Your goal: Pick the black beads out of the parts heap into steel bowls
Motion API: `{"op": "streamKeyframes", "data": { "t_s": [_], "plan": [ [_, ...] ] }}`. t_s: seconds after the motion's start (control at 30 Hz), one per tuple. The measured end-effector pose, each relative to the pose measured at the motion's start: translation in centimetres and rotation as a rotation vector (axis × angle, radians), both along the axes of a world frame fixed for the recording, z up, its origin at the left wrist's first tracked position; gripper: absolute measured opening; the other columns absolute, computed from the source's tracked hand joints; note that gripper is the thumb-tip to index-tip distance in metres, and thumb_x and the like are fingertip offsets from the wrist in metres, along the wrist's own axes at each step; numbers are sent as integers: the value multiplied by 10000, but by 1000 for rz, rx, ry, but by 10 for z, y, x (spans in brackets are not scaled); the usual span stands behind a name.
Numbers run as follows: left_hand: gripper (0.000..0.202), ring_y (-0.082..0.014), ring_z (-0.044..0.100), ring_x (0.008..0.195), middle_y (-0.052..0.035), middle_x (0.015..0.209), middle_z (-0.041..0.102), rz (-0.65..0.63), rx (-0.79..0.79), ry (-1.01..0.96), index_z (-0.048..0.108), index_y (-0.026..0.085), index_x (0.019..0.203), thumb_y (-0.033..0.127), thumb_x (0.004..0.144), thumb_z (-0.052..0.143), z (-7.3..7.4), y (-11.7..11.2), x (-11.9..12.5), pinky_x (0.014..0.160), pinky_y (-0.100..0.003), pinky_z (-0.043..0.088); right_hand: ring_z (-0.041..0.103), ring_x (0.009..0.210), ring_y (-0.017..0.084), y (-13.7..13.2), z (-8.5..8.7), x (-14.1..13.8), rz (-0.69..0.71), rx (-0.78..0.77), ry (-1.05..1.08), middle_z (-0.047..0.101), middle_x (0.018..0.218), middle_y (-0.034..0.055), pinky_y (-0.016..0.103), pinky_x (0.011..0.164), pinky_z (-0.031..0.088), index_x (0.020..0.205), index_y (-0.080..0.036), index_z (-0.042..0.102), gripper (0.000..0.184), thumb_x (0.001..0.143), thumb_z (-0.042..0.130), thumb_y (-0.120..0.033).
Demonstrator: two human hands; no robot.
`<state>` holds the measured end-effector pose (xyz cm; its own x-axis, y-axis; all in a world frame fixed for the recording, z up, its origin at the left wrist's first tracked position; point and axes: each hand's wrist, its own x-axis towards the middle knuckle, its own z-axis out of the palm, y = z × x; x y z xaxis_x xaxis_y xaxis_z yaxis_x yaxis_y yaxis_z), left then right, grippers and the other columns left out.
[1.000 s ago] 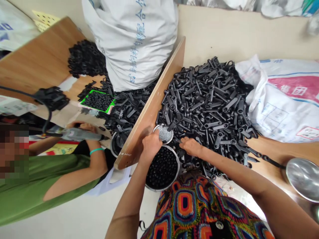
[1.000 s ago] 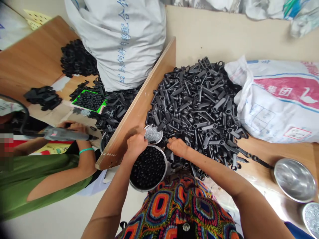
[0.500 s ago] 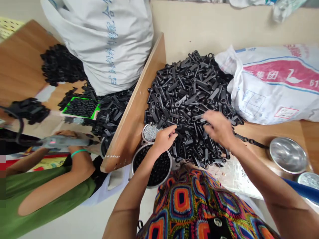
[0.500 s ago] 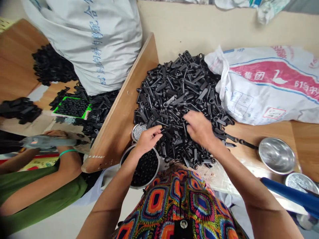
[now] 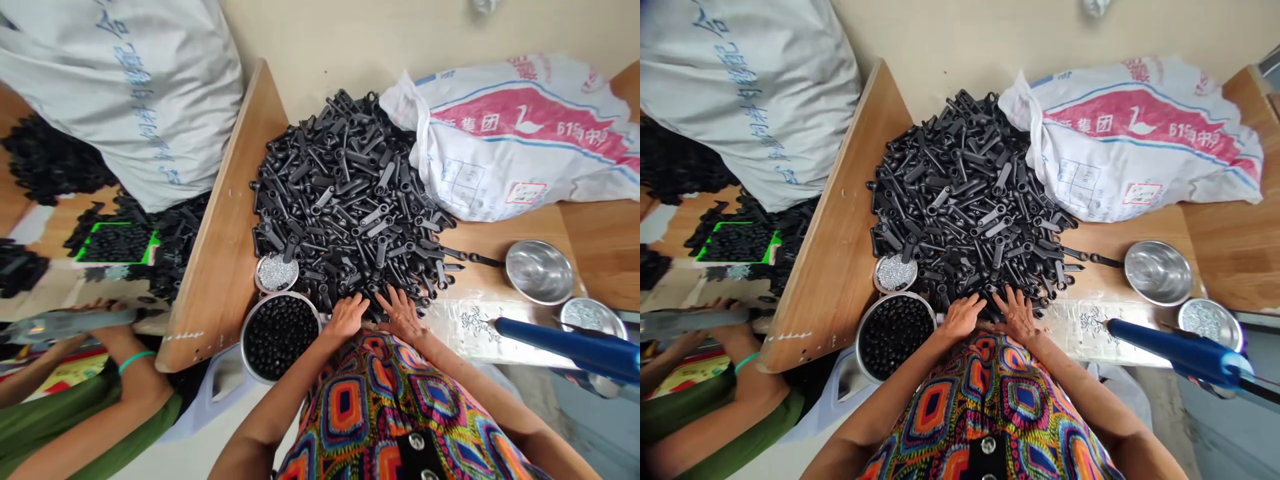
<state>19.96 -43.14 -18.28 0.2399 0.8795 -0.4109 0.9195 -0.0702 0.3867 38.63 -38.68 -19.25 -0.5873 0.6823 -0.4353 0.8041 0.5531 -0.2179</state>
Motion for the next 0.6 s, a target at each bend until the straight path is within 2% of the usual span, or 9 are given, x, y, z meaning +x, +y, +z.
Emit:
{"op": "streamKeyframes", "data": {
  "t_s": [0.1, 0.23, 0.4, 0.5, 0.6],
  "plan": [
    [403, -238, 551, 984, -105, 1228, 533, -107, 37, 7, 547, 194, 1177, 94, 845, 341, -8, 8, 8, 834, -374, 446, 262, 1238, 455, 4, -12, -9, -25, 14, -9, 191, 1468, 155, 575, 888, 357, 1398, -335, 282, 822, 691, 680, -465],
    [357, -232, 565, 925, -119, 1044, 596, -192, 87, 25, 557, 136, 1124, 99, 866, 313, -17, 20, 15, 803, -376, 457, 308, 1206, 408, 8, -22, -10, -2, 80, 38, 242, 1439, 166, 485, 843, 414, 1286, -254, 450, 575, 728, 586, -230],
    [232, -213, 595, 851, -88, 890, 622, -254, 141, 20, 608, 129, 930, 127, 859, 387, -24, 30, 22, 798, -364, 467, 334, 1177, 357, 20, -29, -4, 12, 99, 75, 308, 1411, 126, 401, 807, 466, 1026, -170, 587, 338, 713, 476, -112],
    [188, -196, 609, 789, -61, 840, 631, -247, 181, 3, 612, 142, 854, 157, 853, 425, -15, 35, 25, 754, -342, 482, 393, 1147, 292, 28, -18, 1, -2, 70, 112, 316, 1406, 122, 337, 765, 492, 927, -161, 591, 299, 683, 445, -73],
    [163, -179, 613, 795, -34, 862, 642, -212, 239, -23, 603, 165, 930, 187, 843, 467, 9, 40, 23, 746, -312, 486, 447, 1136, 261, 39, 6, 7, -44, 15, 175, 325, 1392, 138, 327, 796, 495, 918, -157, 580, 314, 633, 470, -81]
  ]
}}
